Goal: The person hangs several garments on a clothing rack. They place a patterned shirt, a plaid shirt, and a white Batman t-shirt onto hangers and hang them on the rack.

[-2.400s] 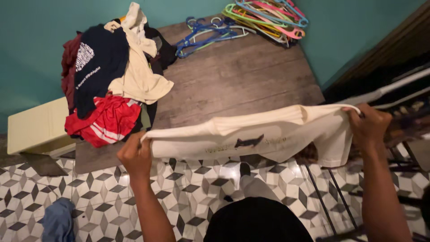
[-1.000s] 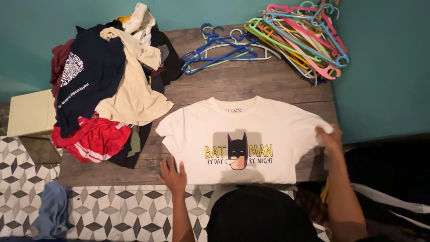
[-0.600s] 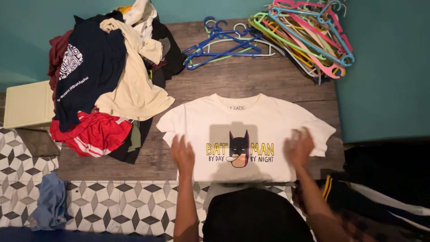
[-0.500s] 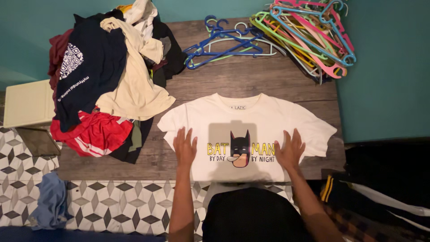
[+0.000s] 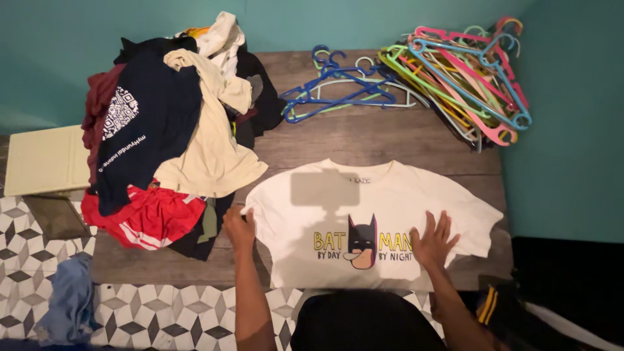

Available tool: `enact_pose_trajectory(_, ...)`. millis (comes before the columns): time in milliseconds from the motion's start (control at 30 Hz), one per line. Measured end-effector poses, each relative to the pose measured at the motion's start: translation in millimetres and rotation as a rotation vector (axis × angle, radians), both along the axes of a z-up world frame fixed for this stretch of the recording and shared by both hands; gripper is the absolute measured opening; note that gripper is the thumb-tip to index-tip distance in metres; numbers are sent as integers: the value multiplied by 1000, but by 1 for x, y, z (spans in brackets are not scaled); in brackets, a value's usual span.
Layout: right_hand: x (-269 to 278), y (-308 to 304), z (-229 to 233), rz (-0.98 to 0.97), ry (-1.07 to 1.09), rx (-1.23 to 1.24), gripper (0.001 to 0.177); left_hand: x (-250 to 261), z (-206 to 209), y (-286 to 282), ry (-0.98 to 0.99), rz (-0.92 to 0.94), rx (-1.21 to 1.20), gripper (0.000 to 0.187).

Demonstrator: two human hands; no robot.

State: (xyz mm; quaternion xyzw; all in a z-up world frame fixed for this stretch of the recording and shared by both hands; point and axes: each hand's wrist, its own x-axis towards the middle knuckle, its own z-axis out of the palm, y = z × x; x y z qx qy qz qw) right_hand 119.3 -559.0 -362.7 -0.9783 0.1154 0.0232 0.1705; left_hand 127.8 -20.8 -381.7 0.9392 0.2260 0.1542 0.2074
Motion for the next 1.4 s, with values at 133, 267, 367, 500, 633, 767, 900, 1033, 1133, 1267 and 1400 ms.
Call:
enact_pose_trajectory(133, 4, 5, 6, -37, 27, -8, 77, 0, -9, 13, -375, 160, -707, 31)
enact_pose_trajectory(267, 14, 14, 6, -114, -5, -22, 75, -11, -16, 23, -475, 342, -948, 44)
enact_pose_trajectory(367, 35, 25, 3, -114, -146, -69, 73, -17, -16, 29, -392, 454, -683, 44)
enact_pose_trajectory(500, 79, 43, -6, 32, -280, 26, 77, -10, -18, 7, -511, 219, -772, 57)
enact_pose_trajectory(633, 133, 73, -19, 105, -43, -22, 83, -14, -4, -10, -134, 268, -177, 70)
enact_pose_trajectory(767, 170, 91, -26, 51, 100, -73, 82, -15, 10, 3, 153, 512, -565, 45)
enact_pose_trajectory(900, 176, 101, -15, 0, 72, -24, 75, -8, 25, 10, -342, 123, -355, 36)
enact_pose_trajectory(1033, 199, 128, -7, 46, -196, 89, 70, -3, 47, 10, -56, 253, -524, 36)
enact_pose_trajectory(1133, 232, 168, -9, 238, -393, 299, 60, 3, 54, 20, 25, 311, -447, 38)
enact_pose_trajectory(1267, 298, 231, -15, 83, -109, 836, 56, -1, 45, 32, 110, 480, -340, 43)
enact_pose_trajectory(1400, 354, 259, -21, -86, 196, 1207, 60, -9, 30, 36, -70, 550, -340, 42)
